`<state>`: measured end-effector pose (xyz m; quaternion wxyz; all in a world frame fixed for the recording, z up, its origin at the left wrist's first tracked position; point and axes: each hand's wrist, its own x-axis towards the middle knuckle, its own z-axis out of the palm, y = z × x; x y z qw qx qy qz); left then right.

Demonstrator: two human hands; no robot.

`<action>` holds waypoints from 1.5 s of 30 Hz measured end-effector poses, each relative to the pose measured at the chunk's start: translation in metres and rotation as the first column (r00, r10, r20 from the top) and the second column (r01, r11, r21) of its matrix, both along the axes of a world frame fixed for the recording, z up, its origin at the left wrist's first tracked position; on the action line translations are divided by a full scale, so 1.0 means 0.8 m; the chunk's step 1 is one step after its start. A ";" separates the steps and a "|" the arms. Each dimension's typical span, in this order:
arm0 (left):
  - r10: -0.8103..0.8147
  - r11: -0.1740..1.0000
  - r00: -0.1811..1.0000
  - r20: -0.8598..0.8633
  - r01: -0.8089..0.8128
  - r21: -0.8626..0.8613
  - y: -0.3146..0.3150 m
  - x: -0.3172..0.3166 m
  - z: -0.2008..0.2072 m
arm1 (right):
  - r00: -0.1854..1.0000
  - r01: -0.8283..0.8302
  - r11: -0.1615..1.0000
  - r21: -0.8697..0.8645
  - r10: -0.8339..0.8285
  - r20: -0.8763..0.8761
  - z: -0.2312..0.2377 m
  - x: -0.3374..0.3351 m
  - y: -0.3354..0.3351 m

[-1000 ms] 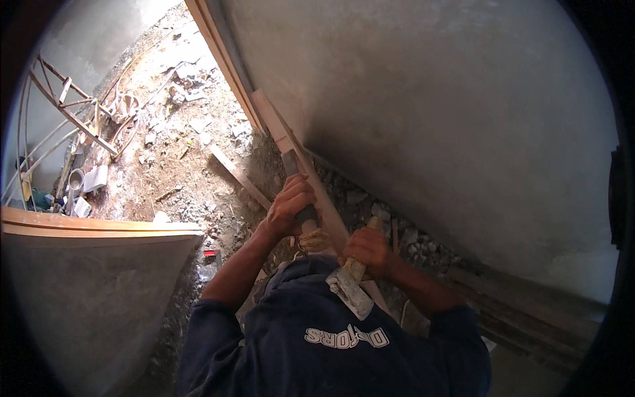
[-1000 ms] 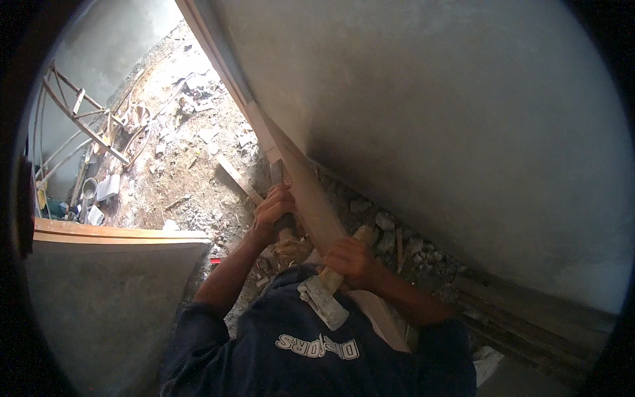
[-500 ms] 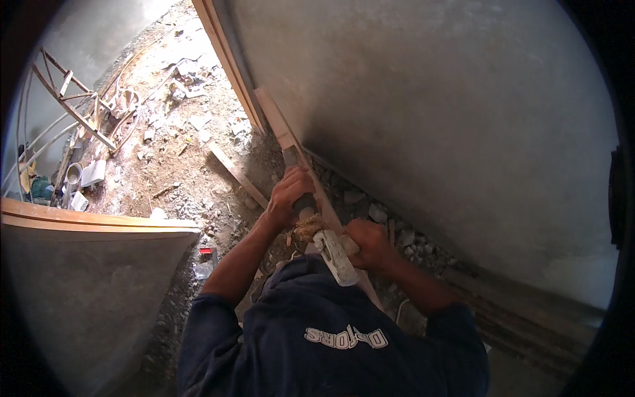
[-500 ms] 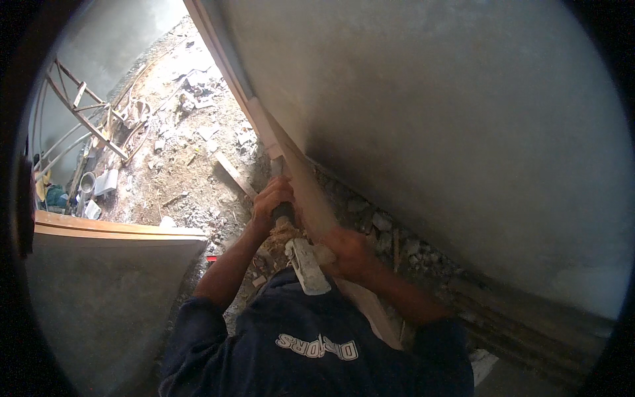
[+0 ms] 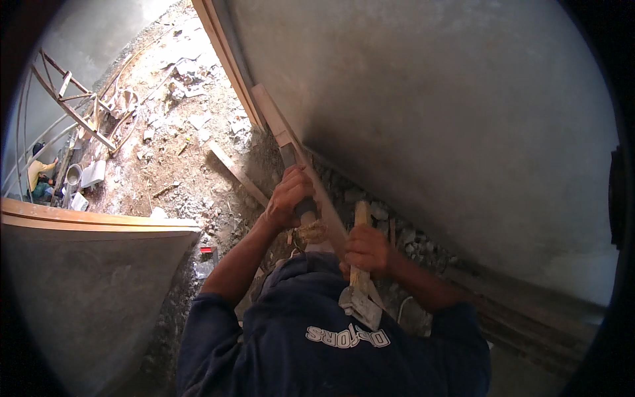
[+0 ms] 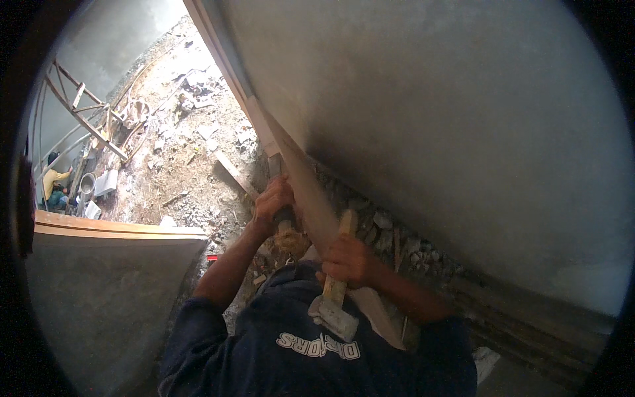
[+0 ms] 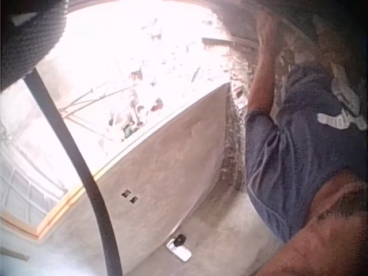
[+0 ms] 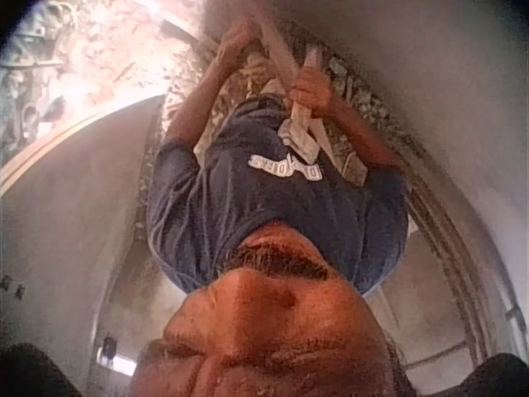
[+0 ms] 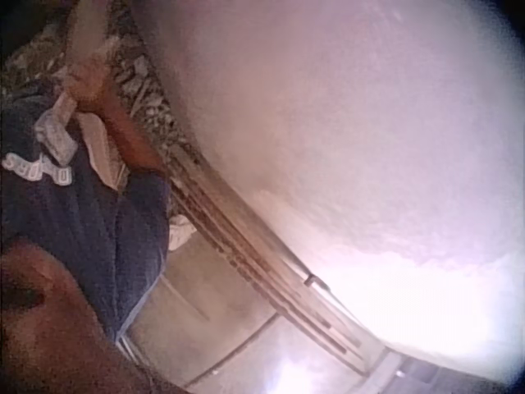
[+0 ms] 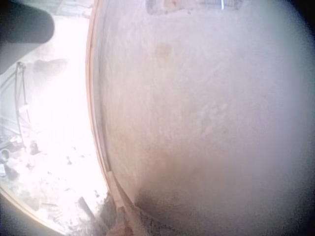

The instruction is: The person uses a hammer and chisel to carve a recess into a wooden door, likely for a hinge. The person repeatedly strikes the chisel to remove wood from the door's edge.

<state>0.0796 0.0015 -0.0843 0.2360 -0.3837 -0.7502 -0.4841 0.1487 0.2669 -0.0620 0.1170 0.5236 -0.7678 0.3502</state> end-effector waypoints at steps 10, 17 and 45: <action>-0.008 0.999 1.000 -0.018 0.007 -0.044 0.000 -0.002 -0.005 | 0.999 0.038 0.998 0.048 -0.038 0.009 -0.028 -0.001 0.005; 0.002 0.994 1.000 -0.031 -0.005 -0.106 0.001 0.007 -0.015 | 0.999 -0.026 0.991 -0.132 0.031 0.042 -0.035 0.014 0.018; 0.026 1.000 0.999 -0.019 -0.026 -0.009 0.007 -0.005 -0.006 | 0.996 0.033 0.999 0.021 -0.035 0.087 -0.041 0.005 0.018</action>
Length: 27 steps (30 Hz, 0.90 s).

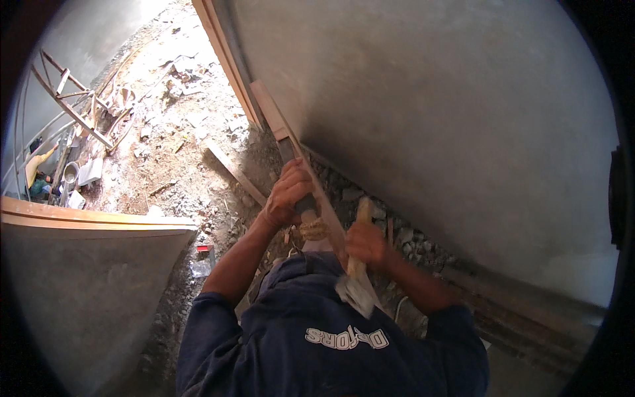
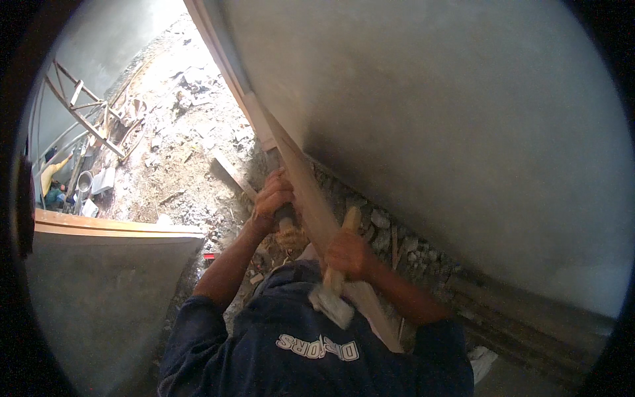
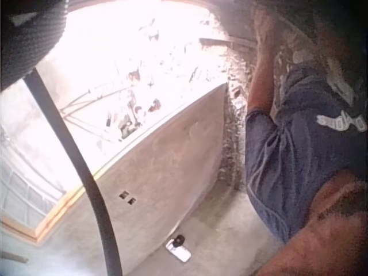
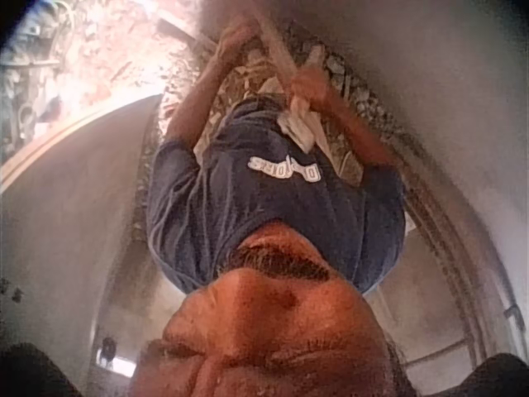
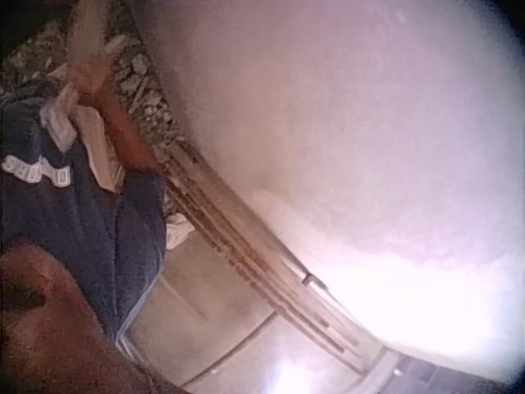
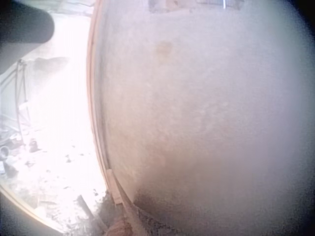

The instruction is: The person uses a hammer and chisel to carve a recess into a wooden door, likely for a hinge. The person repeatedly strikes the chisel to remove wood from the door's edge.

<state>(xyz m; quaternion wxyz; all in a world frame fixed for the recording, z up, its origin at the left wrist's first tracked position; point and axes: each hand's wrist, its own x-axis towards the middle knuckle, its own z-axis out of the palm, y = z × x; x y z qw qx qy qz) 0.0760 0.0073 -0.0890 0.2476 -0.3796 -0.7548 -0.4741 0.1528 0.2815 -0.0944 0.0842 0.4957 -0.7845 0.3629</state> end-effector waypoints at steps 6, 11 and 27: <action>0.023 1.000 1.000 -0.010 -0.022 0.016 0.001 -0.002 0.005 | 0.995 0.050 0.999 -0.019 -0.048 0.082 0.008 0.005 -0.001; 0.040 0.998 0.999 -0.028 -0.041 -0.040 -0.003 -0.005 0.003 | 0.959 0.151 0.953 0.262 -0.206 0.196 0.024 -0.002 -0.017; 0.052 0.999 0.999 0.016 -0.052 -0.014 0.000 -0.002 0.013 | 0.998 0.049 0.990 -0.132 -0.042 0.054 0.017 0.002 -0.019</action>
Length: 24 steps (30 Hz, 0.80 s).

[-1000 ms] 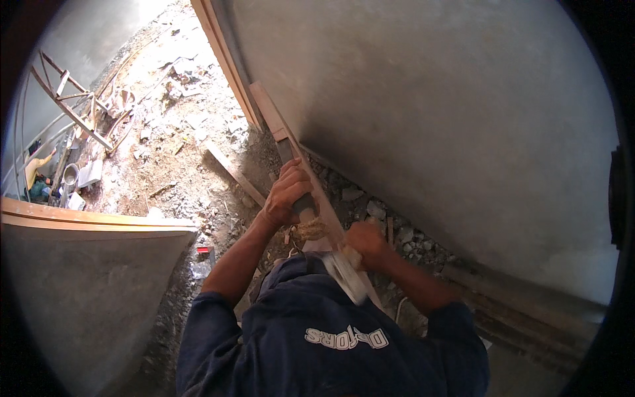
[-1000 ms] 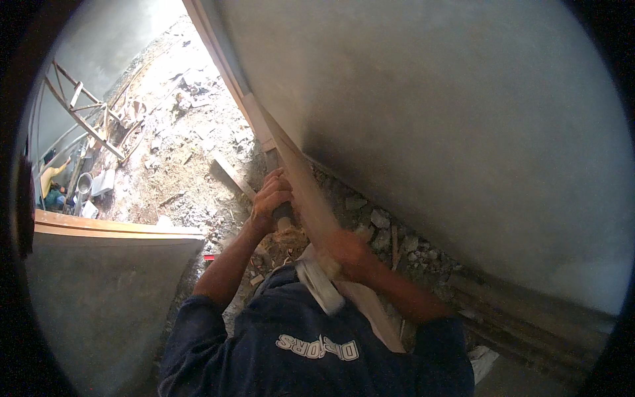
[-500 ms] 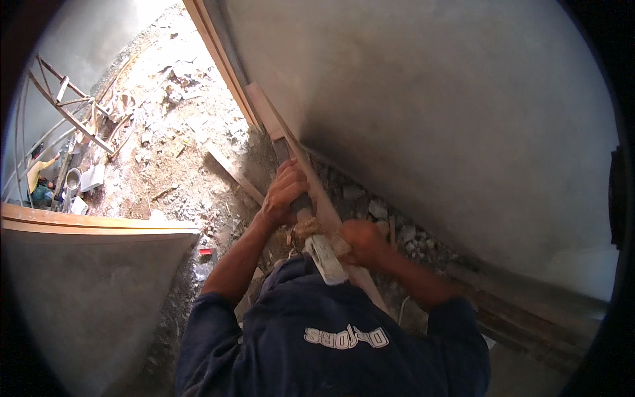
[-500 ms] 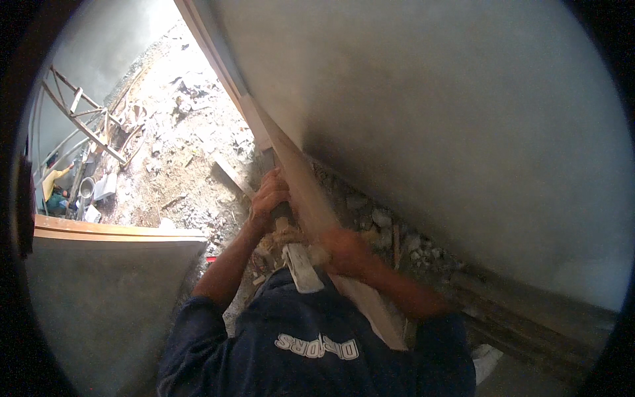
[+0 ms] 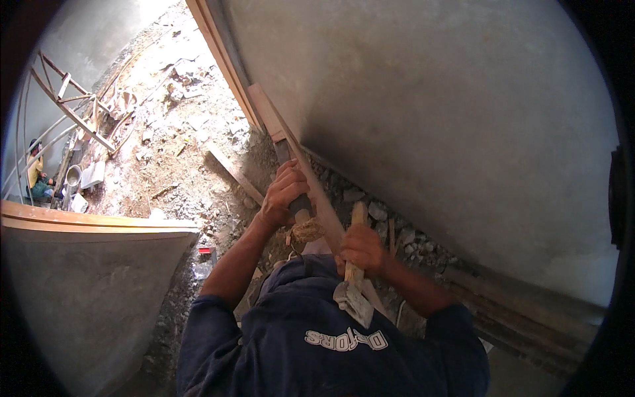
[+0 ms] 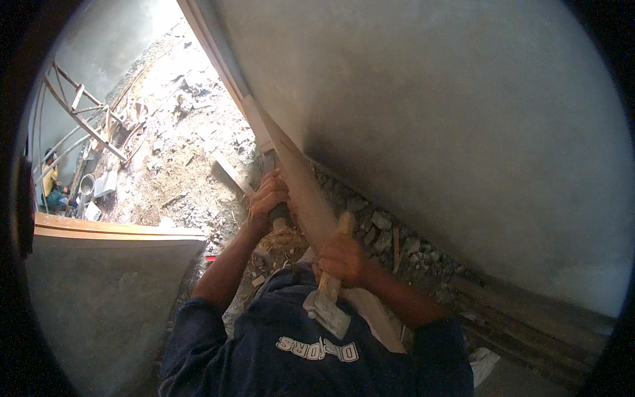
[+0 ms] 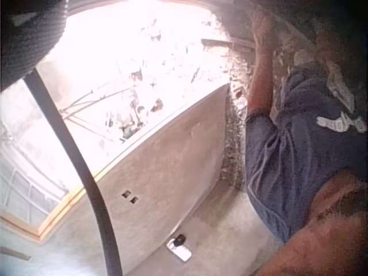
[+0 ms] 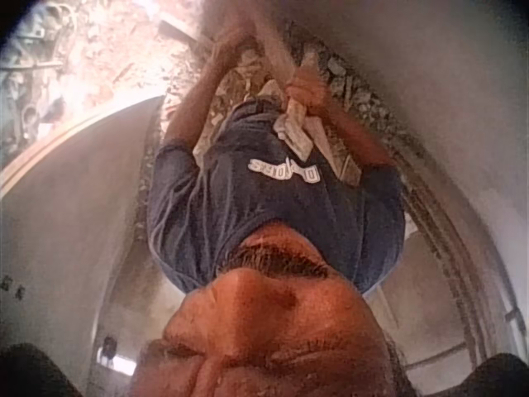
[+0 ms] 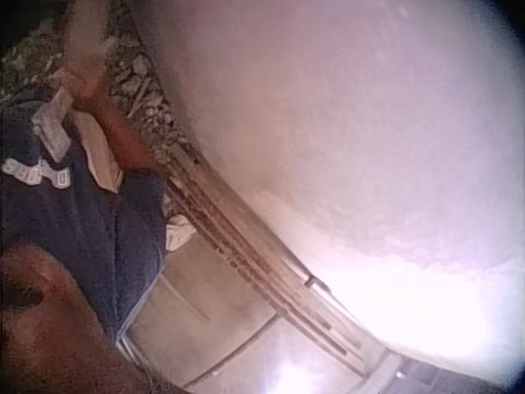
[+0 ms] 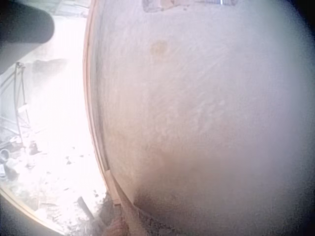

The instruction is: The person uses a hammer and chisel to carve a recess into a wooden door, likely for a hinge. The person repeatedly strikes the chisel to remove wood from the door's edge.

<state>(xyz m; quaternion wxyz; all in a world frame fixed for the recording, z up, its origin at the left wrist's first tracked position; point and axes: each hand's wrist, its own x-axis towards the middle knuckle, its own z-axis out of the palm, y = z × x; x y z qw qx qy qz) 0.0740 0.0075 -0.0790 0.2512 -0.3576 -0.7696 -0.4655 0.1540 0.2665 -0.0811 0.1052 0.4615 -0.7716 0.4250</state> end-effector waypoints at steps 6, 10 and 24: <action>-0.028 0.999 0.999 -0.031 0.029 0.014 -0.003 -0.005 -0.016 | 0.998 0.052 0.999 0.017 -0.052 0.017 -0.001 0.007 0.001; -0.005 1.000 1.000 -0.030 0.004 -0.028 -0.008 -0.002 -0.015 | 0.999 0.052 0.997 0.053 -0.053 0.005 0.001 -0.005 -0.008; 0.002 1.000 1.000 -0.028 -0.002 -0.009 -0.003 0.001 -0.013 | 0.998 0.037 0.997 0.074 -0.041 0.050 -0.001 0.003 -0.007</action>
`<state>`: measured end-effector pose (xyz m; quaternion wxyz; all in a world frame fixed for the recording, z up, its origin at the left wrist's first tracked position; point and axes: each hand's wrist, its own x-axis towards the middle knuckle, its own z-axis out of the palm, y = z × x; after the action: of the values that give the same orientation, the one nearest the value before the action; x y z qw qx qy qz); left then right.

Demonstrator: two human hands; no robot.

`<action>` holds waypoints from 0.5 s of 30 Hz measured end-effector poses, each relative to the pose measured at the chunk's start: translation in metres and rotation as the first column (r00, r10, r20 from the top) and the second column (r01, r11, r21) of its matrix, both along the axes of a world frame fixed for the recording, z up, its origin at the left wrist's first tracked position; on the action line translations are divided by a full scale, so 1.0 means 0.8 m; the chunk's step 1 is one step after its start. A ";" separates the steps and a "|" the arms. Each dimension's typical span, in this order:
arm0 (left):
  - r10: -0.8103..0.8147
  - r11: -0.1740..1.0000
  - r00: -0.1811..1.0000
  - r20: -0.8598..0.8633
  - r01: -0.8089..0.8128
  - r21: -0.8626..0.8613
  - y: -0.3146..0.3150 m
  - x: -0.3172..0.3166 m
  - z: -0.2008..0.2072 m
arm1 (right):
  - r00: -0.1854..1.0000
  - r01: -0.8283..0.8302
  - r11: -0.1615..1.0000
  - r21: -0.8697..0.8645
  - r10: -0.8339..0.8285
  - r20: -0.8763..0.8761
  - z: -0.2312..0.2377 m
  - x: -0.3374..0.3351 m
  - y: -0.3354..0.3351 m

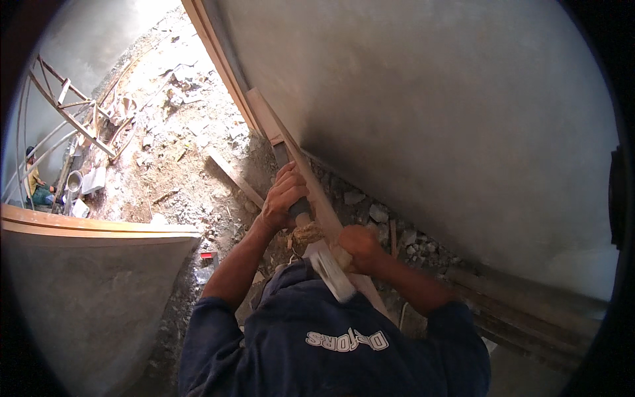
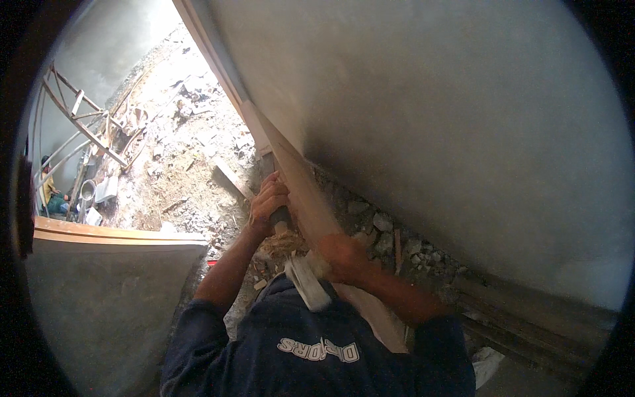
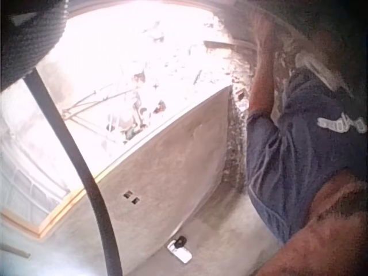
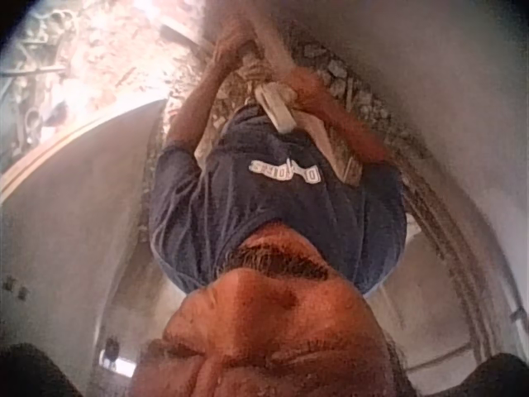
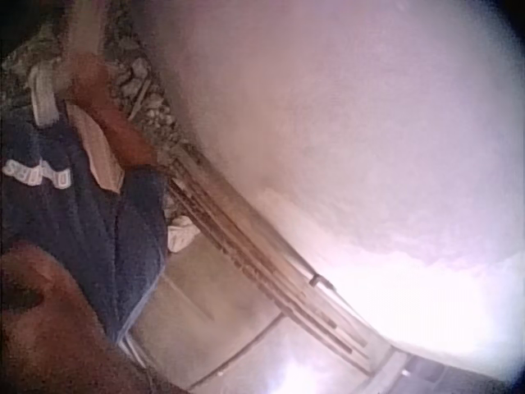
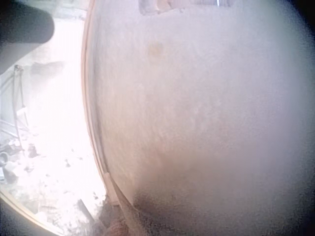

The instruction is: The person uses a hammer and chisel to carve a recess into a wooden door, likely for a hinge. The person repeatedly strikes the chisel to remove wood from the door's edge.

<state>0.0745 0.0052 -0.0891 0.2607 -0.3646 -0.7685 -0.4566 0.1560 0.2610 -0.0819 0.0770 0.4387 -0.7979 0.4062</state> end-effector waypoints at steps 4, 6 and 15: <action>-0.001 1.000 1.000 0.017 0.001 -0.007 0.000 -0.003 0.006 | 0.996 0.030 1.000 0.005 -0.030 -0.082 -0.013 -0.015 0.003; -0.005 1.000 1.000 0.014 0.005 -0.015 -0.002 -0.005 0.005 | 0.997 0.082 0.992 0.097 -0.081 -0.020 -0.011 -0.018 0.006; -0.020 0.998 1.000 0.009 0.020 -0.062 -0.005 -0.011 -0.001 | 0.994 0.034 0.992 0.119 -0.046 0.100 0.002 -0.015 0.003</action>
<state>0.0658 0.0013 -0.0900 0.2413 -0.3783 -0.7797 -0.4367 0.1438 0.2637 -0.0803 0.0182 0.4047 -0.8319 0.3792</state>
